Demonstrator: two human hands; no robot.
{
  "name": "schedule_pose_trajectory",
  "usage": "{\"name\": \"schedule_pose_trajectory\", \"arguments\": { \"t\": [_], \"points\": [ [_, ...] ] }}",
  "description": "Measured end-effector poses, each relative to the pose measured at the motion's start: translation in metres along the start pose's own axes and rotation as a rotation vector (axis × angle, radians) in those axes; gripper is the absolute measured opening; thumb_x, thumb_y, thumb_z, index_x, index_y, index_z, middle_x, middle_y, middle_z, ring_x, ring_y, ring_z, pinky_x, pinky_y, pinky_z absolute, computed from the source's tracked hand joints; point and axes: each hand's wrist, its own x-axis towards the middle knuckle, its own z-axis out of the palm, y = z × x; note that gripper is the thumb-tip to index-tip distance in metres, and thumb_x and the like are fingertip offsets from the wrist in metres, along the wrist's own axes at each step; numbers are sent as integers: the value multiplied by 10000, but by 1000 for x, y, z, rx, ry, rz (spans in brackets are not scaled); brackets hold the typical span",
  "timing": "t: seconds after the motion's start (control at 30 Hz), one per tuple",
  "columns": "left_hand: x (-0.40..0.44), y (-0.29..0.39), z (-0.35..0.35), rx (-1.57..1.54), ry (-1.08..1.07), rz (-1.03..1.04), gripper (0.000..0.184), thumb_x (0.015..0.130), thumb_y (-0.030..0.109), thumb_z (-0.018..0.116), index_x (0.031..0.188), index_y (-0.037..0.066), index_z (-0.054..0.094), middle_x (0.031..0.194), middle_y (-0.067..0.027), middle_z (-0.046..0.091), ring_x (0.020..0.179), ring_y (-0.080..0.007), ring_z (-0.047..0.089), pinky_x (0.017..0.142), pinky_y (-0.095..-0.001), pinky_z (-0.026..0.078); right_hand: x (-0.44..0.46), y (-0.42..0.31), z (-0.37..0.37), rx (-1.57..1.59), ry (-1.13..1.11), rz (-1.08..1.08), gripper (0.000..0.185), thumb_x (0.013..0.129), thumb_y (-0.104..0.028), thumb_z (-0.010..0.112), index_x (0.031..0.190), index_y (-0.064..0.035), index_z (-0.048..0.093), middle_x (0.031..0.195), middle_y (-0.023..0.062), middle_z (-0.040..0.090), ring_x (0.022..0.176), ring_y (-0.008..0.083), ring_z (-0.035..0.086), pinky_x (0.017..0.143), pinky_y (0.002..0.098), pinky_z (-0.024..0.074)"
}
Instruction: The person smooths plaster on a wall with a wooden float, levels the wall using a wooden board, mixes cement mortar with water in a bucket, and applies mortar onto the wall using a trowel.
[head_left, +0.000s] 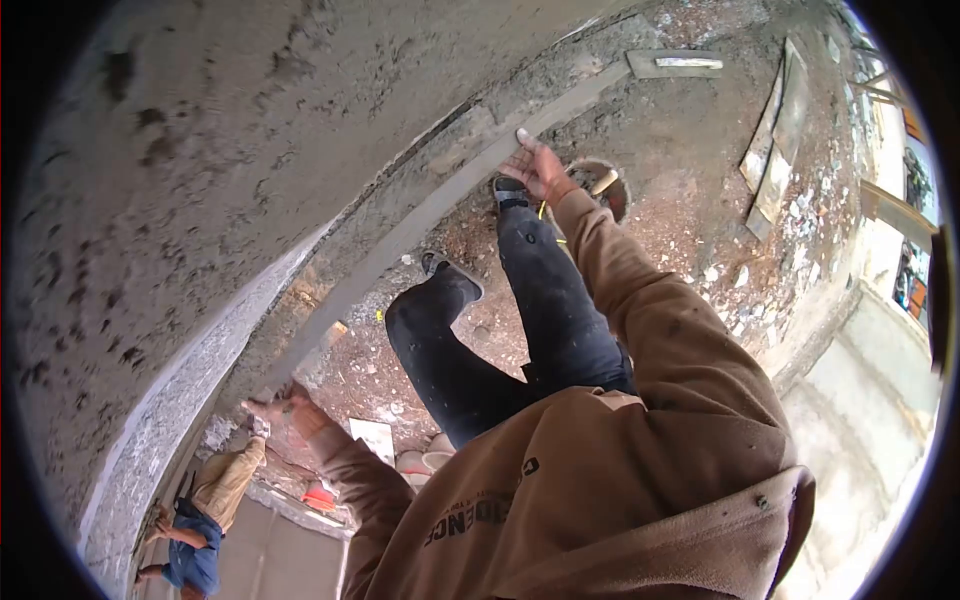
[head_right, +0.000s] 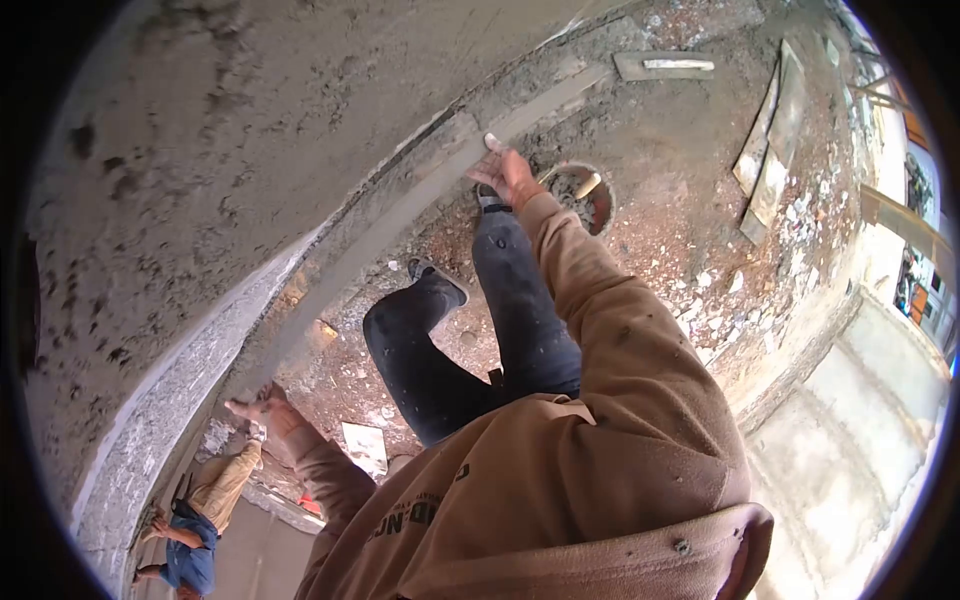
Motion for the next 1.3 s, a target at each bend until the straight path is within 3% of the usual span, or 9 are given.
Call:
{"name": "schedule_pose_trajectory", "arguments": {
  "t": [0.03, 0.1, 0.17, 0.27, 0.37, 0.6, 0.93, 1.23, 1.3],
  "points": [
    [39, -28, -24, -77, -81, -163, 791, 919, 666, 501, 1492, 137, 366, 1464, -128, 486, 1290, -377, 511, 1041, -550, 461, 28, 12, -7, -13, 19, 0, 487, 1028, -351, 545, 1330, 30, 527, 1246, 244, 646, 1186, 373, 613, 1018, 495, 512],
    [28, -94, 24, 136, 260, -106, 705, 951, 636, 499, 1401, 93, 488, 1437, -150, 501, 1254, -334, 550, 995, -485, 520, 88, 32, -30, -11, -17, 9, 476, 1034, -334, 528, 1349, 23, 512, 1261, 243, 632, 1182, 372, 616, 1000, 484, 527],
    [71, -175, 14, -16, 137, -234, 727, 946, 696, 450, 1408, 136, 485, 1187, -134, 637, 1001, -253, 653, 851, -442, 548, 148, 40, -46, -23, -38, -38, 473, 1041, -316, 501, 1377, 17, 489, 1285, 242, 613, 1175, 371, 619, 982, 470, 541],
    [108, -263, 11, -36, 170, -410, 656, 934, 669, 523, 1407, 216, 481, 796, -47, 567, 595, -140, 432, 647, -338, 441, 224, 66, -69, -21, -18, -150, 507, 1040, -309, 494, 1408, 36, 445, 1312, 242, 589, 1145, 360, 628, 970, 457, 549],
    [130, -337, 21, 32, 140, -391, 603, 938, 595, 583, 1410, 233, 486, 852, -68, 583, 643, -158, 512, 633, -338, 483, 288, 90, -102, -34, -50, -261, 562, 1018, -344, 551, 1410, 37, 421, 1289, 231, 588, 1075, 335, 646, 966, 461, 548],
    [181, -412, 36, -213, 186, -438, 954, 729, 551, 840, 1373, -59, 490, 1285, -170, 617, 1194, -325, 598, 1052, -459, 470, 341, 98, -90, 102, -21, -460, 592, 1020, -361, 571, 1468, -47, 346, 1222, 204, 559, 987, 340, 658, 846, 519, 598],
    [184, -421, 31, -178, 100, -249, 839, 892, 626, 639, 1388, -33, 487, 1398, -193, 549, 1268, -345, 554, 1073, -465, 480, 369, 90, -81, 138, -127, -509, 633, 1013, -340, 597, 1504, -93, 283, 1257, 199, 584, 929, 355, 705, 776, 469, 638],
    [154, -421, 51, -267, -42, -368, 804, 910, 599, 635, 1408, -13, 479, 1399, -201, 558, 1268, -355, 558, 1050, -511, 495, 369, 39, -90, 147, -119, -609, 586, 995, -318, 626, 1444, -42, 371, 1189, 198, 598, 834, 319, 705, 703, 427, 651],
    [171, -427, 45, -290, -32, -419, 782, 911, 591, 638, 1397, -5, 494, 1394, -201, 565, 1261, -358, 563, 1041, -512, 498, 372, 36, -93, 97, -123, -615, 493, 1023, -218, 520, 1439, -31, 331, 1207, 247, 597, 919, 365, 698, 751, 471, 637]
  ]
}}
